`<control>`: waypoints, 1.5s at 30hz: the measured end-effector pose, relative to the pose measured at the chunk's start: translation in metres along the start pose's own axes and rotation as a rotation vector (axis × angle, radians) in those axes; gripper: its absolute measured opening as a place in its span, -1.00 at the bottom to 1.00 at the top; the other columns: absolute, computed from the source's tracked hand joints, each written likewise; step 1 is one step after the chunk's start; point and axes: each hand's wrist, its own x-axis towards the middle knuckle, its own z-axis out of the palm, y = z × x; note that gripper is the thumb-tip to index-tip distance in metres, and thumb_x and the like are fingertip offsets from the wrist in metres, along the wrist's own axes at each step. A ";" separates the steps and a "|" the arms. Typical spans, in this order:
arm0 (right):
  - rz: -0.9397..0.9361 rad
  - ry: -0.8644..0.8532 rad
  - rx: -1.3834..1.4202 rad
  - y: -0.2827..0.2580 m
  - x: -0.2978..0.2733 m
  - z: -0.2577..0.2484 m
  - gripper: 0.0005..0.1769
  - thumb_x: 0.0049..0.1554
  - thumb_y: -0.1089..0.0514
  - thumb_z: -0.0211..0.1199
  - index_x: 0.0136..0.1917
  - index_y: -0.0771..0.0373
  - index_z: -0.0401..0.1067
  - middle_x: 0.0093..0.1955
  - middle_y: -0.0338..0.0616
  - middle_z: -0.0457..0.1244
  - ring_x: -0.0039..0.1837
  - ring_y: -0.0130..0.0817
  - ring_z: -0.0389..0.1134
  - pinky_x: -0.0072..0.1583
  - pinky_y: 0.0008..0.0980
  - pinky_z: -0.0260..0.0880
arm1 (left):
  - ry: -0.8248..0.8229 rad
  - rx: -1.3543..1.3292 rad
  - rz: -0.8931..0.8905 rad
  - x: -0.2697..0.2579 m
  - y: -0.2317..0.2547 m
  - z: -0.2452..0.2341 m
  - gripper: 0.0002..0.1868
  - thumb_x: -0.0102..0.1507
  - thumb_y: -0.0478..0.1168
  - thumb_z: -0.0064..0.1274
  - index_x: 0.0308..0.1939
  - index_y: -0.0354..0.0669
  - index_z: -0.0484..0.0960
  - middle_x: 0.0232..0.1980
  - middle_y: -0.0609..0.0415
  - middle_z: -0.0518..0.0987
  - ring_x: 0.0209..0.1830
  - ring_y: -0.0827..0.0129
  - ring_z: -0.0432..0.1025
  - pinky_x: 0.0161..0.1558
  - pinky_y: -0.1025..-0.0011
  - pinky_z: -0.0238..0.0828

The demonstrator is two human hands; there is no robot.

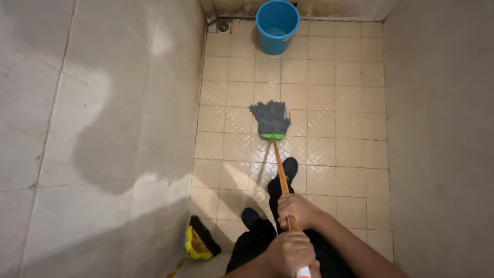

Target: The person mops a tiled floor using a mop and a blue bucket of water. They dip the mop into the bucket, wring it out, and then scrub the floor in a small room. The person moves the mop back and forth across the tiles, covering the entire floor area before dipping the mop into the bucket again.

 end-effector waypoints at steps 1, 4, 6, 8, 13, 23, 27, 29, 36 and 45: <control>0.013 -0.015 0.026 0.002 -0.002 0.005 -0.70 -0.13 0.25 0.38 -0.48 0.19 0.24 -0.42 -0.14 0.22 -0.26 -0.11 0.26 -0.09 -0.19 0.31 | 0.008 -0.008 -0.001 -0.003 -0.001 0.001 -0.67 0.09 -0.35 0.24 -0.50 -0.17 0.30 -0.47 -0.01 0.36 -0.43 0.10 0.38 -0.26 0.23 0.37; 0.019 -0.026 0.031 0.020 -0.002 0.012 -0.70 -0.12 0.24 0.40 -0.47 0.20 0.25 -0.42 -0.15 0.22 -0.27 -0.11 0.25 -0.11 -0.19 0.30 | -0.017 -0.033 0.007 -0.005 -0.011 -0.003 -0.69 0.12 -0.34 0.24 -0.49 -0.17 0.33 -0.46 -0.01 0.39 -0.42 0.13 0.42 -0.23 0.27 0.40; -0.025 0.013 -0.062 0.031 -0.002 0.011 -0.63 -0.09 0.25 0.41 -0.49 0.20 0.20 -0.43 -0.15 0.18 -0.27 -0.11 0.24 -0.11 -0.19 0.29 | -0.016 -0.019 0.029 -0.002 -0.023 -0.006 -0.68 0.10 -0.34 0.23 -0.53 -0.15 0.33 -0.50 0.01 0.39 -0.45 0.14 0.41 -0.26 0.29 0.40; -0.083 0.019 -0.019 0.042 -0.002 0.004 -0.71 -0.10 0.25 0.39 -0.45 0.19 0.27 -0.43 -0.16 0.17 -0.27 -0.13 0.24 -0.10 -0.19 0.30 | 0.021 0.013 0.051 0.000 -0.033 -0.001 -0.65 0.03 -0.36 0.23 -0.64 -0.15 0.30 -0.56 0.03 0.36 -0.52 0.14 0.37 -0.34 0.27 0.36; -0.186 0.013 -0.094 0.078 0.007 -0.010 -0.78 -0.11 0.24 0.37 -0.43 0.13 0.32 -0.41 -0.22 0.19 -0.27 -0.19 0.27 -0.10 -0.21 0.32 | -0.099 -0.014 0.024 0.006 -0.066 -0.007 -0.66 0.09 -0.23 0.24 -0.57 -0.09 0.33 -0.48 0.10 0.38 -0.44 0.21 0.38 -0.28 0.30 0.37; 0.025 0.203 -0.172 0.230 0.044 -0.116 -0.75 -0.24 0.26 0.34 -0.46 0.07 0.25 -0.37 -0.30 0.20 -0.14 -0.18 0.29 -0.03 -0.23 0.37 | 0.050 0.036 -0.063 0.112 -0.215 -0.041 -0.74 0.03 -0.27 0.21 -0.50 -0.09 0.36 -0.42 0.10 0.39 -0.38 0.14 0.36 -0.22 0.19 0.34; 0.090 0.342 -0.208 0.258 0.061 -0.149 -0.76 -0.18 0.33 0.28 -0.42 0.18 0.22 -0.33 -0.18 0.16 -0.15 -0.17 0.23 -0.02 -0.23 0.30 | 0.045 0.147 -0.087 0.142 -0.266 -0.037 -0.76 0.04 -0.27 0.18 -0.54 -0.09 0.37 -0.45 0.09 0.41 -0.37 0.15 0.40 -0.19 0.19 0.36; 0.222 0.387 -0.258 0.266 0.064 -0.157 -0.71 -0.14 0.35 0.27 -0.41 0.27 0.14 -0.35 -0.11 0.09 -0.16 -0.14 0.19 -0.07 -0.23 0.23 | 0.029 0.177 -0.123 0.151 -0.279 -0.039 -0.76 0.03 -0.25 0.18 -0.56 -0.09 0.37 -0.46 0.09 0.42 -0.37 0.15 0.41 -0.19 0.20 0.36; 0.278 0.220 -0.271 0.242 0.055 -0.140 -0.83 -0.32 0.17 0.30 -0.57 0.00 0.31 -0.38 -0.34 0.24 -0.19 -0.24 0.29 -0.16 -0.29 0.31 | -0.204 0.141 -0.208 0.137 -0.247 -0.049 -0.74 -0.02 -0.17 0.17 -0.66 -0.13 0.39 -0.53 0.02 0.44 -0.40 0.07 0.41 -0.27 0.16 0.35; 0.313 0.169 -0.522 0.098 0.036 -0.032 -0.76 -0.24 0.22 0.26 -0.63 0.06 0.28 -0.50 -0.32 0.24 -0.28 -0.29 0.27 -0.10 -0.30 0.36 | -0.156 0.000 0.038 0.041 -0.111 -0.045 -0.68 0.10 -0.26 0.23 -0.58 -0.10 0.34 -0.50 0.08 0.38 -0.44 0.14 0.35 -0.29 0.20 0.31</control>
